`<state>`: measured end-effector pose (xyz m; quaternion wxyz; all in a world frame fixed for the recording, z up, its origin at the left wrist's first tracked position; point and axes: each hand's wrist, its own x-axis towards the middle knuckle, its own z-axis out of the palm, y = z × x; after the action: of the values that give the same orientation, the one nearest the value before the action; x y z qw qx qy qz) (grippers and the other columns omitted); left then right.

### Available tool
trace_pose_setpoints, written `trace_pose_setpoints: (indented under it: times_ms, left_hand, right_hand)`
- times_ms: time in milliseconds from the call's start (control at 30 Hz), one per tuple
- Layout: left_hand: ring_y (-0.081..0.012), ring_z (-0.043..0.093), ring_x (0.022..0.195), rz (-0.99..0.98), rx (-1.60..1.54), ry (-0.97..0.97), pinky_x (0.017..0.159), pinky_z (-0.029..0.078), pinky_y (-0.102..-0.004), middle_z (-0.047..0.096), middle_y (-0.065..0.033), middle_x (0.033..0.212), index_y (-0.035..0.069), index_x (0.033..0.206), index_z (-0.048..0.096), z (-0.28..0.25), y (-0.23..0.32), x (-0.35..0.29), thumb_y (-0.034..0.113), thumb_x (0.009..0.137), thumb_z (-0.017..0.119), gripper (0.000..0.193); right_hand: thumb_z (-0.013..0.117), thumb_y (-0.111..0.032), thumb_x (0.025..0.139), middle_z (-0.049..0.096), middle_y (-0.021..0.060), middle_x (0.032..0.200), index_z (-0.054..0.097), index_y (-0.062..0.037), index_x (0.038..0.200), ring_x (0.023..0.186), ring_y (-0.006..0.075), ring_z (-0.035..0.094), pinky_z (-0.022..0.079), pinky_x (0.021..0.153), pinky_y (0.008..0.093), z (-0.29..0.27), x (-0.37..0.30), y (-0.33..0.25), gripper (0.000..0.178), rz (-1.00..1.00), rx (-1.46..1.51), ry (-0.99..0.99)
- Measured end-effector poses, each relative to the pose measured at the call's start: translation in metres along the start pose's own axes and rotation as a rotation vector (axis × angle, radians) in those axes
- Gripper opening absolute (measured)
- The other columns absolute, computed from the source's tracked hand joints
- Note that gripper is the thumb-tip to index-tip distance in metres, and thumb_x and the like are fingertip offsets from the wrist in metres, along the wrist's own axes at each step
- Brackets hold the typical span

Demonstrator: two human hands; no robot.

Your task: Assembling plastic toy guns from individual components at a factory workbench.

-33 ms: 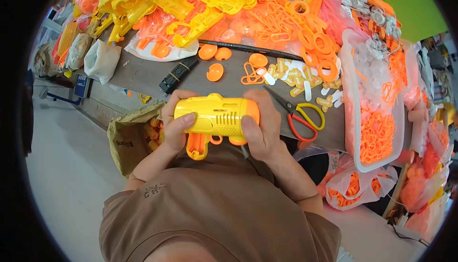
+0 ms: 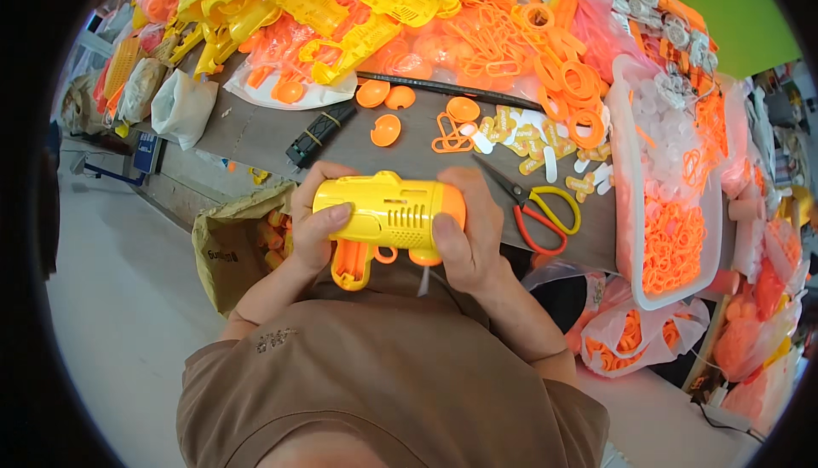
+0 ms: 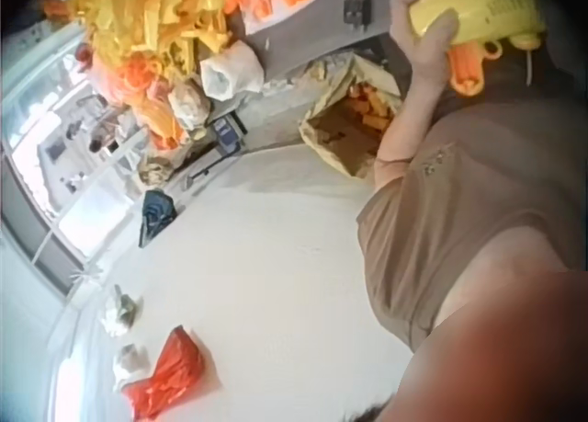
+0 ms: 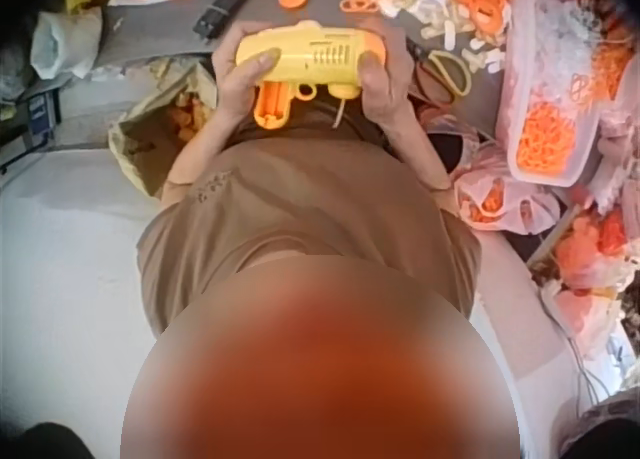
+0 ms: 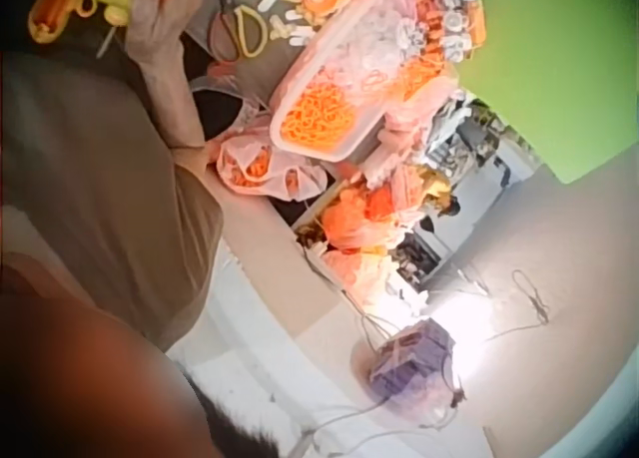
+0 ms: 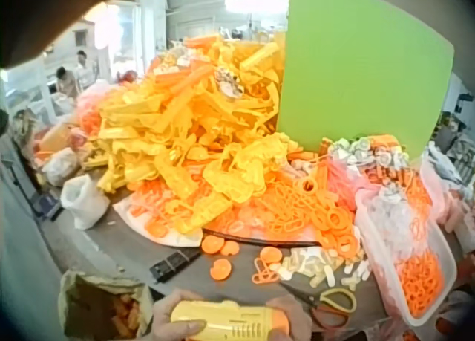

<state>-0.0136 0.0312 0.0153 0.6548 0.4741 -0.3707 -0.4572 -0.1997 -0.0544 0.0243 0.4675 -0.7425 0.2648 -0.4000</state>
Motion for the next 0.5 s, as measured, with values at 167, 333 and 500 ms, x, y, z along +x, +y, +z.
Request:
trace_pose_setpoints:
  times_ms: [167, 333, 500]
  left_hand:
    - [-0.0122, 0.056, 0.080, -0.055, -0.070, -0.034, 0.071, 0.046, -0.0244, 0.060, -0.0098, 0.088, -0.004, 0.100, 0.051, 0.002, 0.006, 0.000, 0.015, 0.073, 0.065, 0.036]
    - [-0.0141, 0.058, 0.079, 0.370, 0.331, -0.121, 0.067, 0.046, -0.0265, 0.059, -0.0167, 0.091, -0.006, 0.099, 0.050, -0.009, -0.008, 0.011, 0.019, 0.074, 0.068, 0.040]
    - [-0.0140, 0.057, 0.083, 0.133, 0.370, -0.152, 0.072, 0.046, -0.0287, 0.059, -0.0145, 0.094, -0.005, 0.102, 0.054, -0.022, 0.010, 0.025, 0.020, 0.084, 0.059, 0.031]
  right_hand:
    - [0.039, -0.042, 0.087, 0.051, 0.0129, 0.094, 0.044, 0.0043, 0.108, 0.081, 0.0160, 0.049, 0.040, 0.073, 0.0286, 0.005, -0.006, 0.014, 0.051, -0.108, 0.017, 0.061]
    - [0.037, -0.043, 0.090, 0.054, 0.0139, 0.096, 0.043, 0.0026, 0.110, 0.085, 0.0168, 0.053, 0.043, 0.076, 0.0279, 0.017, -0.004, 0.029, 0.051, 0.063, 0.309, 0.153]
    - [0.038, -0.041, 0.091, 0.055, 0.0134, 0.095, 0.043, 0.0022, 0.111, 0.083, 0.0171, 0.055, 0.043, 0.075, 0.0277, 0.013, -0.001, 0.039, 0.048, 0.070, 0.203, 0.110]
